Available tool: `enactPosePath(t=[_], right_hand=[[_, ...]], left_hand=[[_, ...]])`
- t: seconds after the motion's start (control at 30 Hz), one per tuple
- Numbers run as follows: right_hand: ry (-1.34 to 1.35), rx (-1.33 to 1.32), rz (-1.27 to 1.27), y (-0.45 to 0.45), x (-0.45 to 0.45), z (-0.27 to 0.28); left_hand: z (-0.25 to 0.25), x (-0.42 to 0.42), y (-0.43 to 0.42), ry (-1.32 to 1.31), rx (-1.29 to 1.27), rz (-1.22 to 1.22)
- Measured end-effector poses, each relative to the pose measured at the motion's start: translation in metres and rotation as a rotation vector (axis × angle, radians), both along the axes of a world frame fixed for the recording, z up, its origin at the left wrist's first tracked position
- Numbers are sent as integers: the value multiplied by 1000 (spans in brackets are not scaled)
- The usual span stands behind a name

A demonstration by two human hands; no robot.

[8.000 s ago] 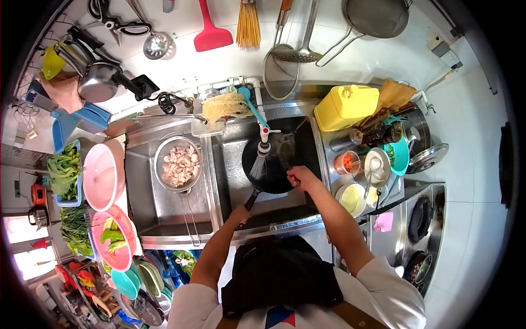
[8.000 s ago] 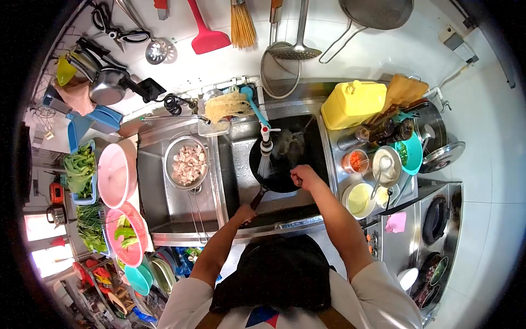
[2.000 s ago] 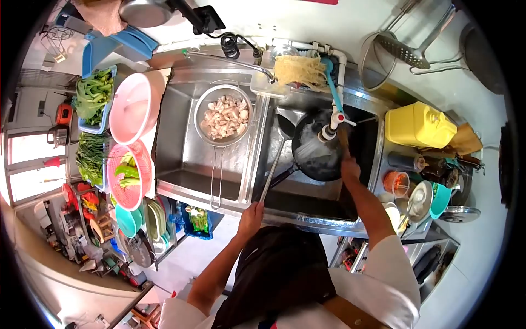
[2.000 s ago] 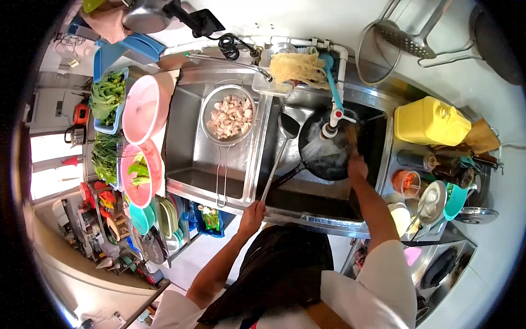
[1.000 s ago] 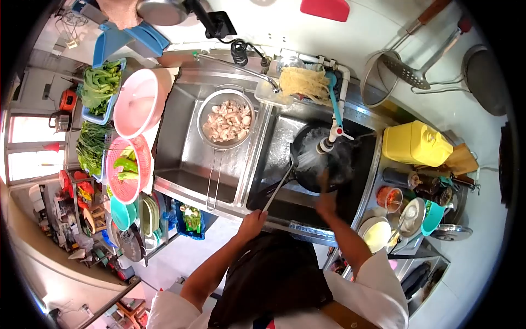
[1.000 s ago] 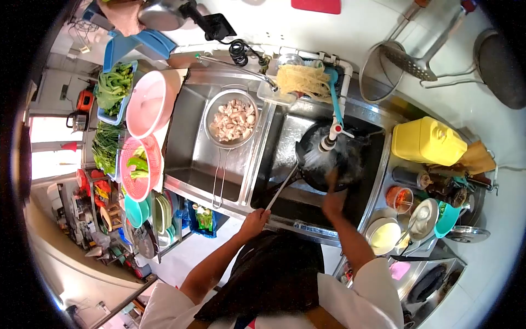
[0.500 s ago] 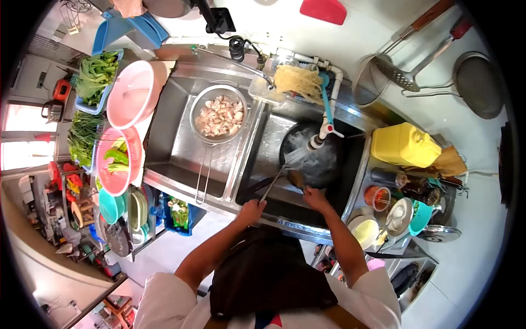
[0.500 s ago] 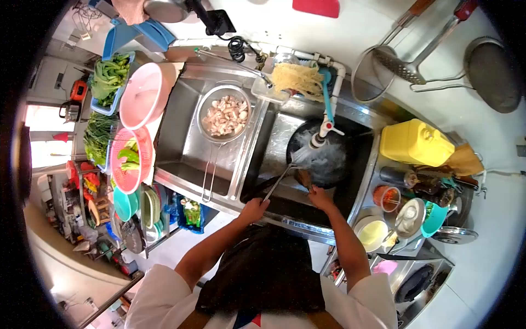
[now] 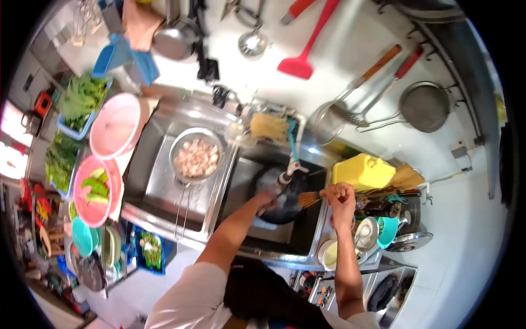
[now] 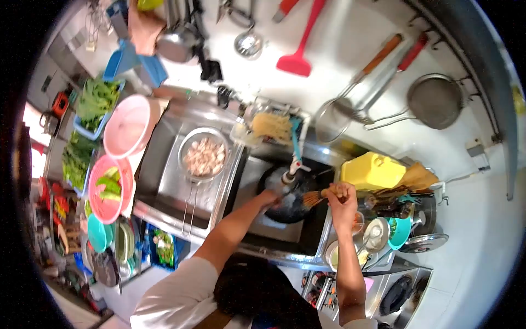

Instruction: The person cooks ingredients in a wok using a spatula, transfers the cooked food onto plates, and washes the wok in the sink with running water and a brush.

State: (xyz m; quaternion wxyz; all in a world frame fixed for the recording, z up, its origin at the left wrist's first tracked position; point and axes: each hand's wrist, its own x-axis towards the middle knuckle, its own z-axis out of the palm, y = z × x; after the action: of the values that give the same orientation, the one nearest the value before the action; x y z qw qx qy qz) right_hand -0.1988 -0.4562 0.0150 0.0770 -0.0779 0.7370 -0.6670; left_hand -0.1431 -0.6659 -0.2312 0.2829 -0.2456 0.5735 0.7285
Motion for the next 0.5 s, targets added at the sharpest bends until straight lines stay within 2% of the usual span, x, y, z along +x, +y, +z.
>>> enactPosePath(t=[0.03,0.07,0.1,0.13,0.17,0.27,0.4,0.43,0.5], right_hand=[[60,42,-26,-10,-14,16],[114,83,-58,-22,-26,38],[129,76,-56,-41,-37,69],[139,71,-52,-62,-47,105],[212,70,-67,-81,-59,138],[440,25,-71,-129,-114,194],[606,3,-83,-171,-164,248],[667,124,-146,-177,-170,256],[730,197,-189,-184,-175,267]], left_hand=[[-25,14,2,56,-57,-92],[-24,37,-3,80,-195,-128],[-37,59,-6,3,-325,-190],[14,66,-25,-50,-531,-566],[2,77,-35,-84,-574,-626],[-58,114,-47,-183,-599,-630],[-105,148,-47,-256,-564,-638],[-112,153,-46,-263,-556,-636],[-121,160,-45,-268,-543,-634]])
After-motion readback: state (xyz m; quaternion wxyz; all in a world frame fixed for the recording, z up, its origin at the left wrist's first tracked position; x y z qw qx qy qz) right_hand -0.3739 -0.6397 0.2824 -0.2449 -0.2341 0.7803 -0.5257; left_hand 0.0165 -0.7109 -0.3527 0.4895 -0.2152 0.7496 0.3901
